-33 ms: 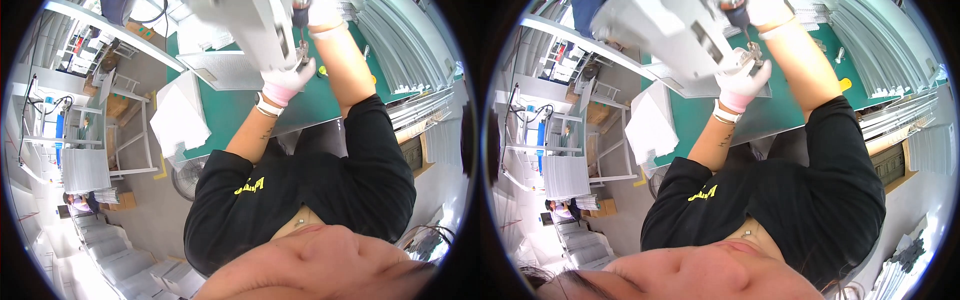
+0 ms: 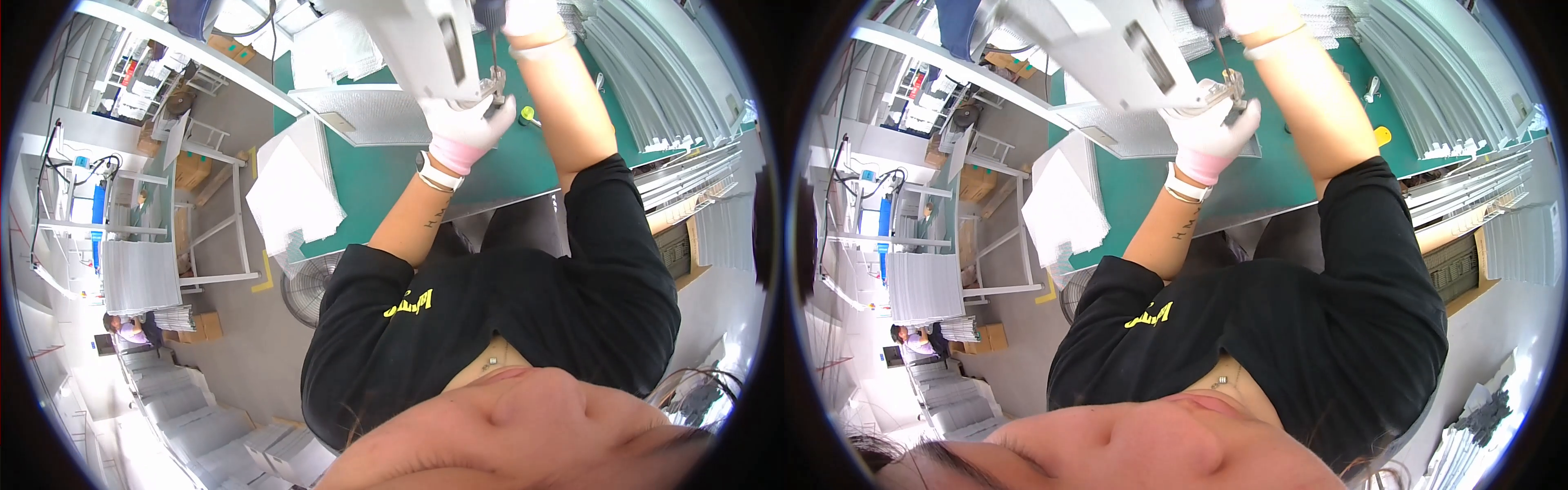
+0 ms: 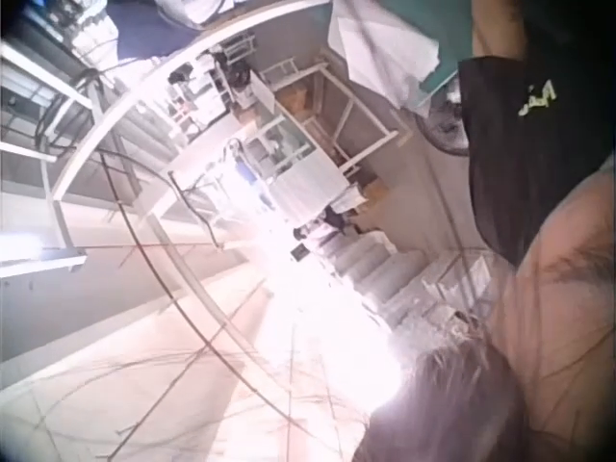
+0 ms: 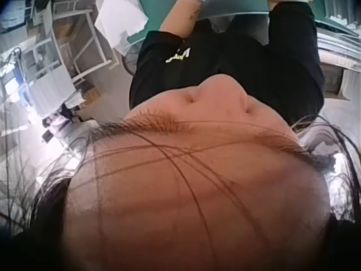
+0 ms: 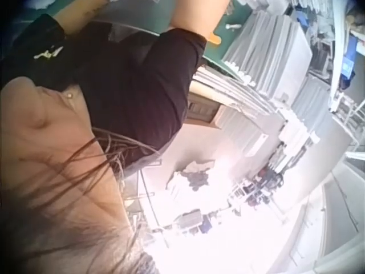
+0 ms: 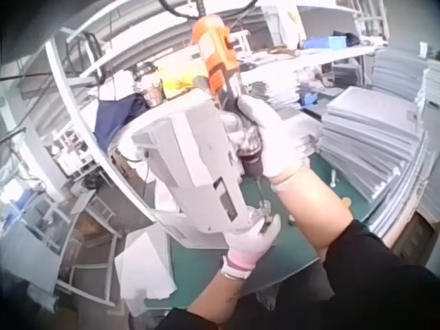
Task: Assembling metal mesh filters using an electric screwdriver and a rubber mallet.
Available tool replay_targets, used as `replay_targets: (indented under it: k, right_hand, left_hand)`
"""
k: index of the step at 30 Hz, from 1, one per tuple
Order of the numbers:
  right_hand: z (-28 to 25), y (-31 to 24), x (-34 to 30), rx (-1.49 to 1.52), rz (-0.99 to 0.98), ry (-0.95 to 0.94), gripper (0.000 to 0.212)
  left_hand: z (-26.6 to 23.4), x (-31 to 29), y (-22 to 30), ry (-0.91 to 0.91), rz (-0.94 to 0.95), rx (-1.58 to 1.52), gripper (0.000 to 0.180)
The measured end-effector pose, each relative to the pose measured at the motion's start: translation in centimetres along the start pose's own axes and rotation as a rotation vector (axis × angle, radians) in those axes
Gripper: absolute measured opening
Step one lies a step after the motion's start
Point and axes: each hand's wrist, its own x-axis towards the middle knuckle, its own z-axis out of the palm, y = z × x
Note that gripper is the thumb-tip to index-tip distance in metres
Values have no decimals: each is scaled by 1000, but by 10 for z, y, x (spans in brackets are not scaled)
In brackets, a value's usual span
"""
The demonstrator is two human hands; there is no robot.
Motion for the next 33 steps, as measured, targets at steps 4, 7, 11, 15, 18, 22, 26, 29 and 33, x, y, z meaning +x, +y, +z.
replay_targets:
  k: [4,7,11,15,18,22,26,29,33]
  right_hand:
    - [22,-34,7,-315,-257,-95,19]
    - [45,-46,-8,356,318,-23,18]
    - [34,-18,-15,-171,-70,-272,17]
    - [25,-13,-31,-75,2,-190,15]
    - [15,-12,-45,-68,126,-144,24]
    - [29,-5,-50,-116,55,22,25]
    - [14,-9,-51,-219,59,-144,22]
    - [13,14,-49,804,434,-293,22]
    - [17,19,-86,-156,72,111,25]
  left_hand:
    - [-54,-22,41,-234,10,123,18]
    - [-125,-84,58,-624,-51,6,17]
    - [-189,-249,17,-940,-104,-282,30]
    - [-188,-199,9,-1008,216,29,34]
    - [-171,-124,-23,-441,-306,410,72]
    - [-158,-128,-94,-619,-1058,288,42]
    - [-128,-62,-27,-508,-523,213,23]
    - [-119,-59,34,-613,-208,206,21]
    - [-115,-72,64,-493,-172,156,22]
